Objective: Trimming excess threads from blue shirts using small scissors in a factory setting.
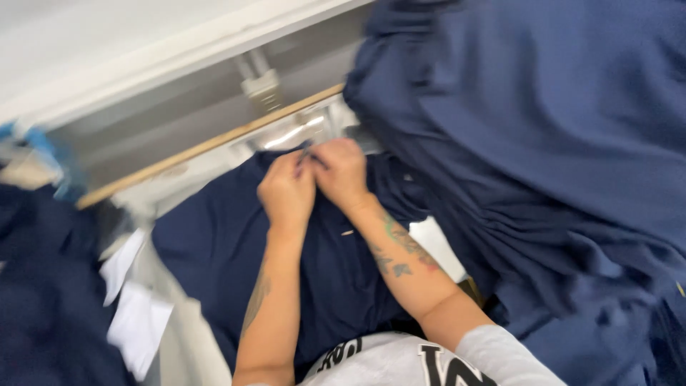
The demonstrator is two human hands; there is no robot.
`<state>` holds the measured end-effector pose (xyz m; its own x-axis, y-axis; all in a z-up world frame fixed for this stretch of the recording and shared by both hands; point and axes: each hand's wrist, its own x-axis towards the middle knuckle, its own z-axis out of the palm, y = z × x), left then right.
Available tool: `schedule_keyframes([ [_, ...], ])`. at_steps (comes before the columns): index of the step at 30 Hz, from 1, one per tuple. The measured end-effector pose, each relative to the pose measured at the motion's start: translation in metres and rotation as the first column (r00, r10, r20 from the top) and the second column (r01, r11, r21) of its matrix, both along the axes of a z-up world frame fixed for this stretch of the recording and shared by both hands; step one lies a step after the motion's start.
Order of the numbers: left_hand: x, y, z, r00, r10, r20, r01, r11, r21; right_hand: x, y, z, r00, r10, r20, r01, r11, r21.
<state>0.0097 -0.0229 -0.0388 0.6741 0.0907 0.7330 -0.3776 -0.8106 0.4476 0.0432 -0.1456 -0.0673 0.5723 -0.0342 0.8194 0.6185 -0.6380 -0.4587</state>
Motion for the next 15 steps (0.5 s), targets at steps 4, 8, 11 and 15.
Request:
schedule_keyframes([
  [4,-0.002,0.002,-0.002,0.999,0.009,0.037,-0.012,0.995,0.101,-0.007,0.007,-0.005,0.999,-0.003,0.052,-0.001,0.997,0.08],
  [8,0.013,0.019,-0.022,0.997,-0.001,0.082,-0.013,0.986,0.165,-0.01,0.019,0.002,0.996,-0.05,0.08,0.035,0.982,0.183],
  [11,0.025,0.041,-0.049,0.998,0.006,0.062,-0.016,0.988,0.152,-0.015,0.015,0.003,0.999,-0.034,-0.03,0.038,0.989,0.144],
  [15,0.01,0.035,-0.02,0.998,0.055,-0.027,-0.052,0.991,0.121,-0.015,0.007,0.004,0.995,-0.034,-0.095,0.039,0.998,0.051],
])
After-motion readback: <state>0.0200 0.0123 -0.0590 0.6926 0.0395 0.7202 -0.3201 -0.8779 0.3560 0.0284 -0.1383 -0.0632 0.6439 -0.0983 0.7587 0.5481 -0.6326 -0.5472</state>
